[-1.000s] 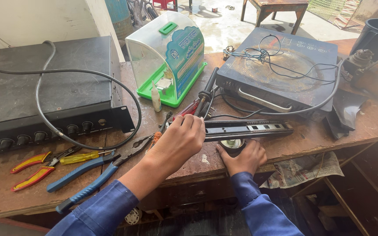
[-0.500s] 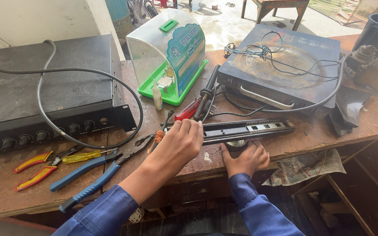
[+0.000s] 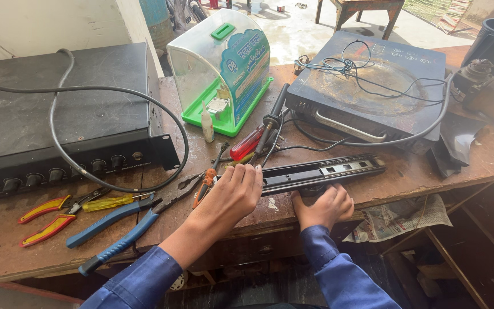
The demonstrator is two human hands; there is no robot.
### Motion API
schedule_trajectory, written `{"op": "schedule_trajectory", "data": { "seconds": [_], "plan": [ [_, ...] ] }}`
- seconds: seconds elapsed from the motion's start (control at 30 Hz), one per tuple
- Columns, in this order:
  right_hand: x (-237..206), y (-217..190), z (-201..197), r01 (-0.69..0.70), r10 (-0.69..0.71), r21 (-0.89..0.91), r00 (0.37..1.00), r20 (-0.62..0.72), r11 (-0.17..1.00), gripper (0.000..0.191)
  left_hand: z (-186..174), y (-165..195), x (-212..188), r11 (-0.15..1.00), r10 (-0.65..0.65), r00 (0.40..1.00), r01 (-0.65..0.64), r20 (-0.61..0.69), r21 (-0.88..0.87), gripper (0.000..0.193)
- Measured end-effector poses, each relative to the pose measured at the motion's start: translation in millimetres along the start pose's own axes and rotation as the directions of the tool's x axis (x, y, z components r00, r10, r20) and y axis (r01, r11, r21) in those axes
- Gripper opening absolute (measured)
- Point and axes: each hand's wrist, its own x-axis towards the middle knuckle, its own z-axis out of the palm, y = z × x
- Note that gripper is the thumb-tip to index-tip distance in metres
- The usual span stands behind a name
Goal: The person uses a red-handled screwdriver to work on a metal drawer slide rail on the workbench, then brushes the rail with a small brush and slides its components back and forth, holding the rail with both hands.
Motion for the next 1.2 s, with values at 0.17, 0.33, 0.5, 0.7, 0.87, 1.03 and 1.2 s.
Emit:
{"op": "schedule_trajectory", "data": {
  "seconds": [0.17, 0.33, 0.5, 0.7, 0.87, 1.03, 1.2],
  "plan": [
    [0.1, -1.6, -1.9, -0.011, 0.012, -0.013, 1.000, 0.026, 1.000, 0.080, 9.8, 3.4, -4.6, 0.998, -0.033, 0.998, 0.030, -0.047, -0.057, 0.054],
    [-0.1, -0.7, -5.0, 0.012, -0.011, -0.035, 1.000, 0.021, 0.999, 0.082, 20.4, 10.6, -12.2, 0.994, -0.044, 0.999, 0.044, 0.008, -0.096, 0.063],
    [0.6, -1.3, -8.8, 0.046, -0.046, -0.013, 0.999, 0.018, 0.999, 0.082, 26.7, 17.5, -17.0, 0.972, -0.105, 0.994, 0.107, 0.020, -0.209, 0.067],
    [2.6, 3.8, -7.0, 0.040, -0.038, -0.028, 0.998, 0.058, 0.999, 0.083, 26.9, 15.8, -19.0, 0.939, -0.162, 0.987, 0.156, 0.007, -0.307, 0.066],
    [6.1, 19.4, -9.3, 0.103, -0.097, -0.050, 0.989, 0.111, 0.993, 0.082, 24.4, 14.4, -24.5, 0.929, -0.198, 0.979, 0.200, 0.039, -0.312, 0.068],
    [22.5, 40.9, -32.4, 0.300, -0.294, 0.012, 0.927, 0.234, 0.954, 0.069, 21.8, 21.2, -39.3, 0.918, -0.279, 0.960, 0.263, -0.013, -0.298, 0.071],
    [44.4, 64.9, -47.4, 0.288, -0.359, 0.329, 0.916, 0.181, 0.899, 0.043, 23.2, 37.6, -53.0, 0.827, -0.418, 0.896, 0.306, -0.151, -0.472, 0.074]
  ]
}}
